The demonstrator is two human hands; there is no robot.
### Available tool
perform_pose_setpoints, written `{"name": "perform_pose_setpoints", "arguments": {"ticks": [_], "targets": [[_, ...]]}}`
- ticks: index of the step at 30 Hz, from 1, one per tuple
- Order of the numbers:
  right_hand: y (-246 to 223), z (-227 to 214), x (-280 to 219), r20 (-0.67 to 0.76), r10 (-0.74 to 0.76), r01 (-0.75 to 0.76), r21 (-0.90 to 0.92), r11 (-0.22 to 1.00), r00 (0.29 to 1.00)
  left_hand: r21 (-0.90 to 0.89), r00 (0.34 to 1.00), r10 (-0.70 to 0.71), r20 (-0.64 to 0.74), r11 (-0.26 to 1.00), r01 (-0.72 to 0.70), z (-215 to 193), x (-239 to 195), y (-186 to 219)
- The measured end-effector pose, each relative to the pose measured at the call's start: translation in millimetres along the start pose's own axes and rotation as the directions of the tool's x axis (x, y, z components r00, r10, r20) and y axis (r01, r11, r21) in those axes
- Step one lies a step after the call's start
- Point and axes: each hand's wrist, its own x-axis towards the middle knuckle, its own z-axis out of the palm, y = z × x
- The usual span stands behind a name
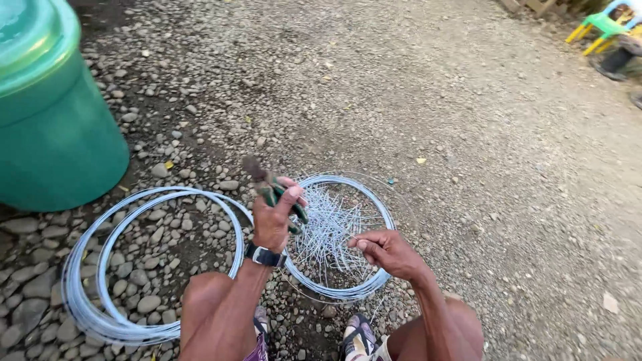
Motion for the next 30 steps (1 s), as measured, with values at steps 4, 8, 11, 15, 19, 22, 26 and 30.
{"name": "perform_pose_setpoints", "arguments": {"ticks": [4, 8, 11, 15, 19, 22, 26, 30], "targets": [[-26.9, 10.0, -0.4, -0.072, -0.016, 0.011, -0.061, 0.998, 0.997, -0.051, 0.996, 0.009, -0.090, 0.999, -0.013, -1.6, 20.4, -25.2], [-31.5, 8.1, -3.2, -0.088, -0.066, 0.050, -0.164, 0.985, 0.994, 0.051, 0.990, 0.075, -0.117, 0.996, -0.070, 12.6, 18.6, -24.6], [-23.2, 1.7, -6.0, -0.163, -0.115, 0.099, -0.102, 0.990, 0.980, -0.057, 0.997, -0.005, -0.080, 0.998, 0.001, 31.2, 9.0, -2.5], [-28.0, -4.0, -7.9, -0.302, -0.099, 0.108, 0.014, 0.994, 0.948, -0.148, 0.965, -0.257, -0.060, 0.958, 0.246, 22.3, 11.1, -10.8], [-16.7, -11.0, -12.9, -0.284, -0.114, 0.103, -0.054, 0.993, 0.952, -0.381, 0.867, -0.490, 0.090, 0.788, 0.484, 1.7, 9.9, -41.4], [-18.2, -9.3, -10.7, -0.287, -0.162, 0.110, -0.190, 0.976, 0.944, -0.254, 0.813, -0.547, 0.201, 0.772, 0.583, 14.5, 0.3, -34.9], [3.6, -11.3, -7.3, -0.282, -0.103, 0.075, -0.108, 0.991, 0.954, -0.250, 0.803, -0.481, 0.351, 0.779, 0.576, 27.7, -17.6, -23.9], [7.0, -5.0, -4.9, -0.285, 0.014, -0.052, -0.128, 0.990, 0.958, -0.309, 0.774, -0.442, 0.453, 0.736, 0.602, 29.4, -24.0, -31.8]]}}
